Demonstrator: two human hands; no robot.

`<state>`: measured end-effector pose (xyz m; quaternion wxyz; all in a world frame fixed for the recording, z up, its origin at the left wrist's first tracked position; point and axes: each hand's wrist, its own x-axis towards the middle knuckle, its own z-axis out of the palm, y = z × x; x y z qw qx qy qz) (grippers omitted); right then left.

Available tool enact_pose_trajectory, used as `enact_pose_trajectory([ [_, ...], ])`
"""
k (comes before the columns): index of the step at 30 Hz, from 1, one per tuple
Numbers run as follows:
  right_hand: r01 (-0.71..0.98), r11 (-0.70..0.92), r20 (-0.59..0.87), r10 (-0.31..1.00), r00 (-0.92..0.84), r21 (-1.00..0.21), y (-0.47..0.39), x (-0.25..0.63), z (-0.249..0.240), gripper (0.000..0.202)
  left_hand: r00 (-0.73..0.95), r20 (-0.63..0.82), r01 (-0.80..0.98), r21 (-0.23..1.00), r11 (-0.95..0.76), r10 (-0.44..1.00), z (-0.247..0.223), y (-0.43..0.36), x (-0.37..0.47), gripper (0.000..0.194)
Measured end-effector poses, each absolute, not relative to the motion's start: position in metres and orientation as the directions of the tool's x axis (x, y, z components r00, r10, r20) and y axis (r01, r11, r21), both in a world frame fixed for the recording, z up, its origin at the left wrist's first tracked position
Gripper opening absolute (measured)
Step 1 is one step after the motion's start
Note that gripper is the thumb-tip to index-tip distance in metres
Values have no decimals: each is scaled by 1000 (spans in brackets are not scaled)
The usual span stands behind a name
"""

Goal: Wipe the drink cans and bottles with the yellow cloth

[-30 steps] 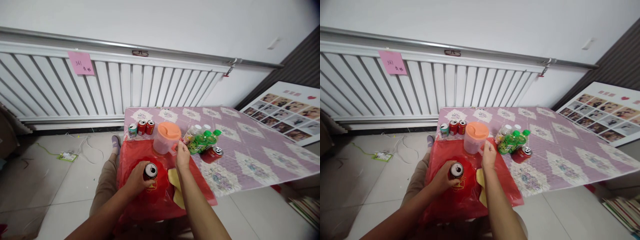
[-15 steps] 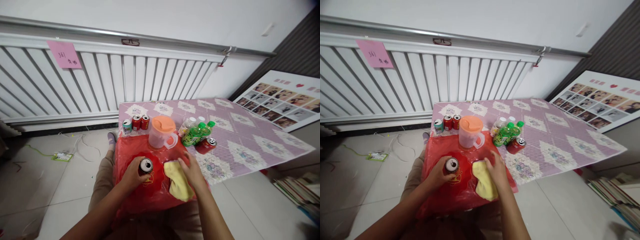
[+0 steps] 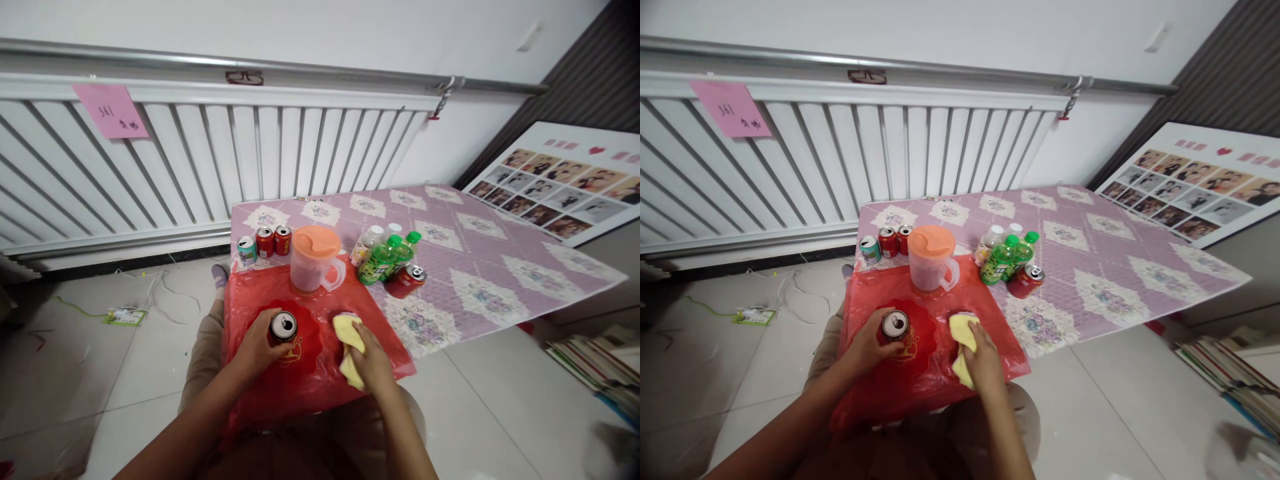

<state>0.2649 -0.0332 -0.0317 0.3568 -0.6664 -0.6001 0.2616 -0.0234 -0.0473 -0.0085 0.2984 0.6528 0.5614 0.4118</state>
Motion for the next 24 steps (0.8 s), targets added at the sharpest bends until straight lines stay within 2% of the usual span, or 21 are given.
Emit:
enact_pose_trajectory([
  [3, 501, -147, -13, 965, 261, -853, -37, 285, -20, 50, 22, 202, 477, 859, -188, 979, -7, -47, -22, 65],
  [6, 179, -293, -196, 885, 422, -939, -47, 293, 2, 62, 23, 196, 476, 860, -184, 980, -6, -48, -22, 64],
  [7, 113, -303, -231, 877, 422, -946, -50, 291, 11, 64, 21, 197, 475, 860, -183, 980, -5, -48, -22, 64],
  [9, 93, -296, -244, 898, 366, -951, -57, 279, 29, 65, 17, 205, 472, 861, -189, 979, -5, -48, -22, 65],
  [13, 213, -238, -214, 968, 129, -948, -57, 237, 53, 62, 15, 209, 468, 862, -192, 978, -6, -49, -23, 67],
  [16, 390, 25, 14, 999, -33, -921, -43, 205, 57, 58, 21, 203, 462, 866, -190, 979, -7, -48, -23, 68],
  [19, 591, 278, 227, 961, -160, -757, -25, 178, 57, 57, 21, 200, 449, 874, -187, 980, -6, -48, -22, 69],
  [21, 716, 330, 233, 944, -235, -615, -18, 163, 59, 59, 26, 190, 437, 881, -182, 981, -5, -47, -22, 67],
  [24, 838, 350, 155, 937, -314, -419, -17, 143, 65, 66, 36, 181, 421, 889, -179, 983, -3, -47, -22, 66],
])
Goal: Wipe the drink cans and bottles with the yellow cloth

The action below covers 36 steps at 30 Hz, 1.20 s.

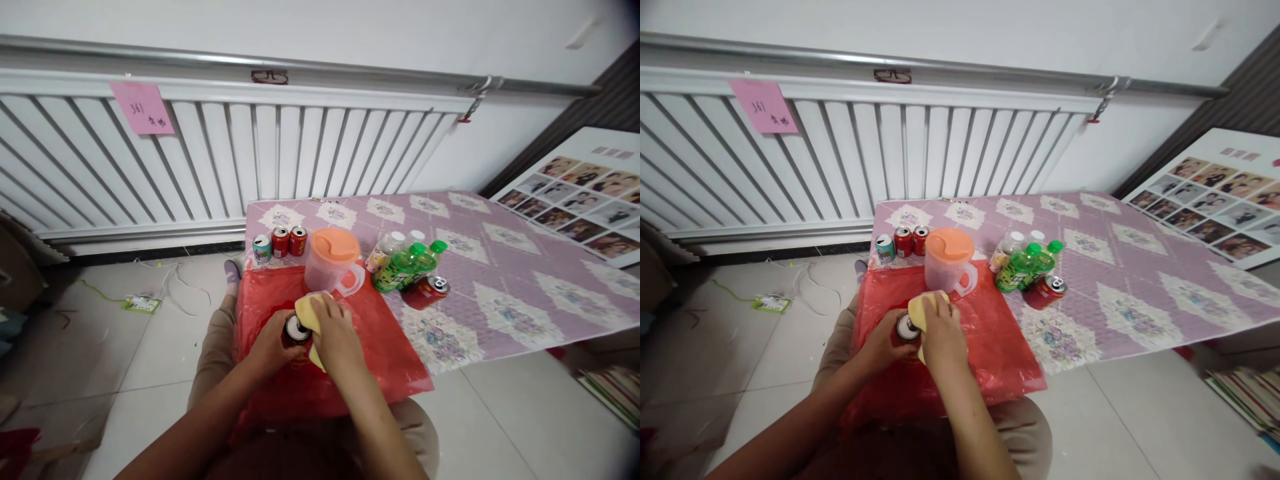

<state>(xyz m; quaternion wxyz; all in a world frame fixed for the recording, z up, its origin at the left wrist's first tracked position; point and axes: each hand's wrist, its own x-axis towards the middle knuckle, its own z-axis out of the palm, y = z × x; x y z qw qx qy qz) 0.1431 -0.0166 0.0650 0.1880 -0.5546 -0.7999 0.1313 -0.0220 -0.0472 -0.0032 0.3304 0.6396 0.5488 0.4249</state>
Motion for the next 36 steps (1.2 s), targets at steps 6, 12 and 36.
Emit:
enact_pose_trajectory([
  [6, 849, 462, 18, 880, -474, -258, -21, 137, 78, 66, 37, 172, 404, 898, -172, 984, -2, -47, -22, 65],
  [12, 824, 527, -23, 840, -543, -211, -23, 145, 83, 67, 49, 175, 414, 892, -179, 983, -2, -47, -21, 64],
  [36, 830, 408, -6, 897, -443, -380, -86, 139, 66, 64, 20, 201, 424, 886, -190, 979, -12, -48, -24, 52],
])
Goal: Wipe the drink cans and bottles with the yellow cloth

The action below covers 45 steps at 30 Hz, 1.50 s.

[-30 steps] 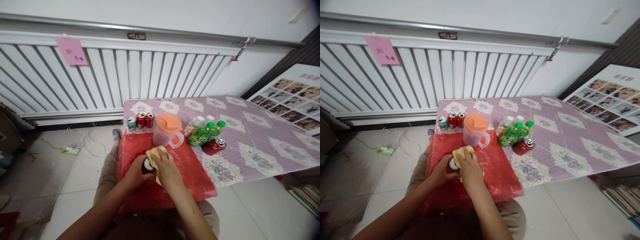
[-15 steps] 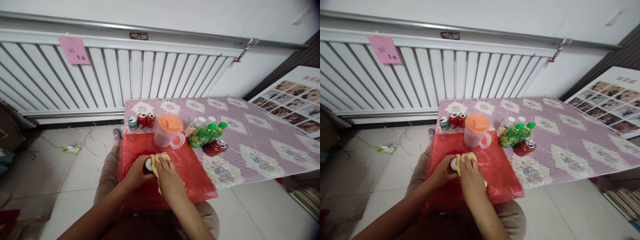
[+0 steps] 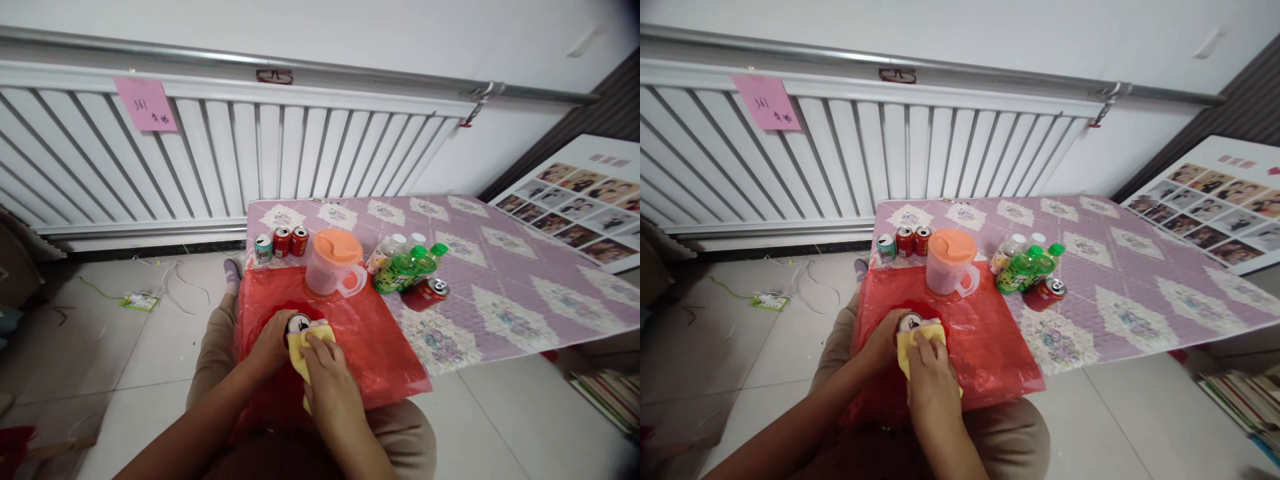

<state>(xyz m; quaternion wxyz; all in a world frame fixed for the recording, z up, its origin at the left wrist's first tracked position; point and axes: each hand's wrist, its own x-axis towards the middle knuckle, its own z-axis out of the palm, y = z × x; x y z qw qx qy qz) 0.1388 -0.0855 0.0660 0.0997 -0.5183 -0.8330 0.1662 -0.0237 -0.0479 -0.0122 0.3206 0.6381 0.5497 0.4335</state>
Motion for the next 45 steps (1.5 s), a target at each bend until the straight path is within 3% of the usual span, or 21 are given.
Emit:
enact_pose_trajectory([
  [4, 682, 476, 195, 871, -450, -555, -80, 166, 72, 47, 37, 223, 410, 886, -218, 974, -14, -47, -25, 56],
  [9, 615, 375, 368, 919, -145, -694, -52, 179, 71, 49, 32, 205, 409, 891, -200, 978, -11, -47, -24, 69],
  [12, 528, 273, 297, 954, -41, -804, -38, 166, 56, 53, 26, 204, 416, 888, -196, 979, -9, -46, -24, 66],
  [15, 433, 238, 207, 971, -118, -869, -35, 154, 37, 52, 40, 208, 403, 892, -206, 977, -10, -45, -24, 62],
  [25, 352, 3, -24, 997, -73, -936, -55, 164, 13, 44, 58, 138, 431, 890, -149, 989, -8, -45, -28, 68],
  [30, 273, -132, -137, 991, -2, -953, -57, 174, 20, 42, 151, 102, 452, 878, -161, 983, 1, -45, -37, 91],
  [33, 194, -164, -149, 985, 92, -967, -56, 174, 27, 48, 237, 117, 447, 868, -215, 964, 6, -45, -44, 94],
  [37, 197, -124, -109, 990, 87, -973, -59, 160, 30, 53, 260, 128, 438, 868, -235, 957, 4, -43, -46, 83],
  [42, 288, -50, -40, 998, 44, -956, -66, 142, 14, 53, 137, 223, 470, 843, -262, 965, -9, -46, -37, 69],
  [45, 305, -72, -60, 997, 51, -950, -65, 140, 1, 51, 19, 245, 534, 817, -217, 969, -11, -51, -30, 72],
])
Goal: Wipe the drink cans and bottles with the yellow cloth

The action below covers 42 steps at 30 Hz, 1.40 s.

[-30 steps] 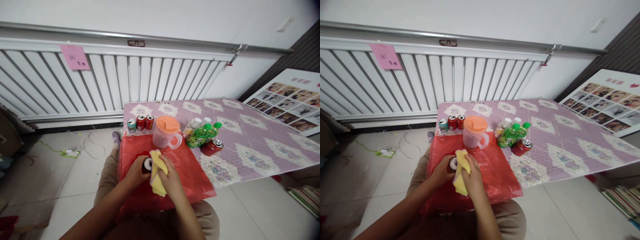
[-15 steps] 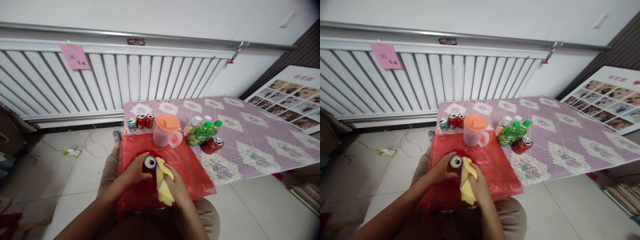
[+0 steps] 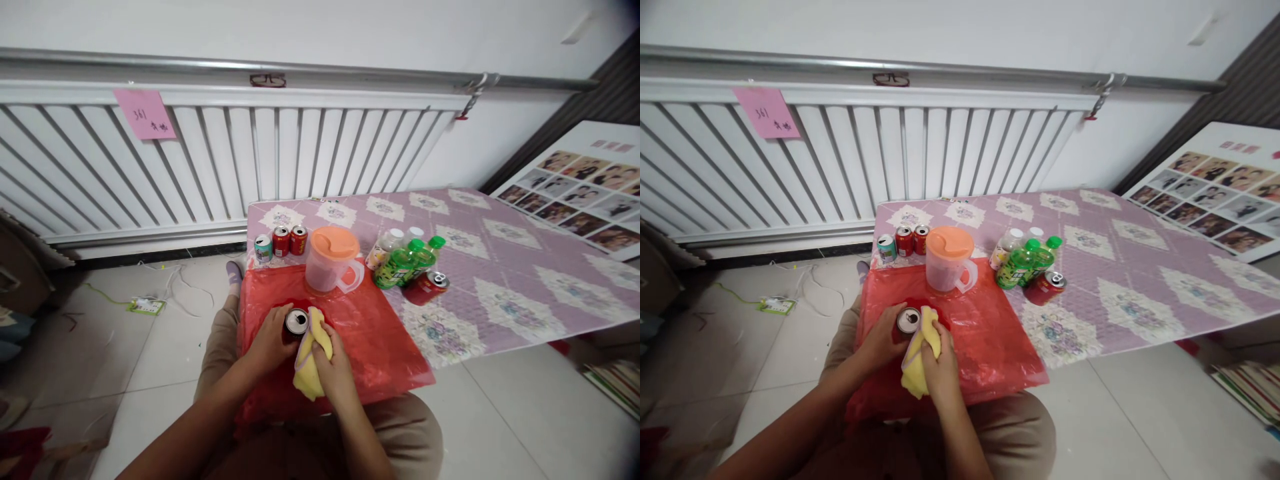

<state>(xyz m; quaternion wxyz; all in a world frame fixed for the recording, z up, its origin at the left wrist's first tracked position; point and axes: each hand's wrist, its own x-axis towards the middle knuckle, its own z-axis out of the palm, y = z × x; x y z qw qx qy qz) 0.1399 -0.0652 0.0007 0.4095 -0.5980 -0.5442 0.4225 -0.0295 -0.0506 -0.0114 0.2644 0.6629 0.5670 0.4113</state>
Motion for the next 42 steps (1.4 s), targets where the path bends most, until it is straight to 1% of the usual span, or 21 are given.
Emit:
enact_pose_trajectory([
  [2, 306, -90, -76, 996, 56, -948, -63, 141, -5, 50, -19, 214, 561, 811, -167, 977, -10, -52, -27, 75],
  [4, 303, -101, -85, 994, 65, -948, -61, 145, -7, 49, -11, 169, 577, 806, -132, 986, -6, -52, -28, 76],
  [7, 257, -127, -110, 991, 82, -958, -60, 153, -3, 50, 76, 139, 554, 817, -157, 987, -2, -49, -37, 88],
  [9, 201, -154, -138, 986, 93, -967, -61, 158, 3, 52, 152, 142, 495, 845, -200, 978, -1, -46, -46, 97],
  [10, 175, -164, -148, 984, 101, -971, -62, 160, 6, 53, 179, 143, 460, 862, -212, 973, 0, -44, -49, 98],
  [13, 142, -151, -134, 983, 123, -978, -65, 158, 15, 54, 212, 131, 375, 904, -205, 968, 0, -40, -56, 91],
  [16, 170, -91, -73, 991, 111, -981, -68, 149, 19, 52, 218, 122, 339, 921, -193, 968, -2, -38, -54, 80],
  [19, 246, -28, -5, 996, 91, -969, -68, 141, 15, 49, 177, 149, 362, 909, -206, 973, -5, -38, -48, 69],
  [23, 314, -12, 12, 997, 76, -949, -67, 138, 0, 48, 32, 186, 458, 871, -180, 982, -9, -43, -37, 62],
  [25, 317, -37, -15, 997, 75, -948, -65, 139, -5, 47, -49, 189, 490, 860, -141, 981, -10, -46, -32, 64],
  [27, 291, -81, -62, 995, 75, -953, -63, 141, -6, 46, -92, 184, 496, 860, -115, 979, -11, -48, -30, 73],
  [28, 262, -109, -92, 993, 76, -959, -63, 143, -6, 46, -87, 178, 494, 862, -113, 980, -11, -48, -31, 80],
  [31, 143, -206, -194, 977, 94, -968, -61, 148, 2, 48, 13, 172, 482, 862, -157, 985, -9, -46, -39, 93],
  [34, 67, -250, -241, 963, 125, -966, -61, 151, 13, 53, 121, 170, 438, 875, -206, 978, -6, -40, -49, 92],
  [37, 64, -182, -173, 977, 122, -981, -62, 147, 20, 54, 173, 132, 381, 905, -190, 976, -3, -36, -53, 81],
  [39, 120, -102, -88, 989, 116, -987, -63, 142, 22, 52, 182, 139, 357, 913, -197, 974, -2, -35, -51, 73],
  [42, 240, 4, 29, 995, 98, -971, -64, 137, 18, 49, 149, 192, 367, 900, -235, 970, -3, -36, -44, 66],
])
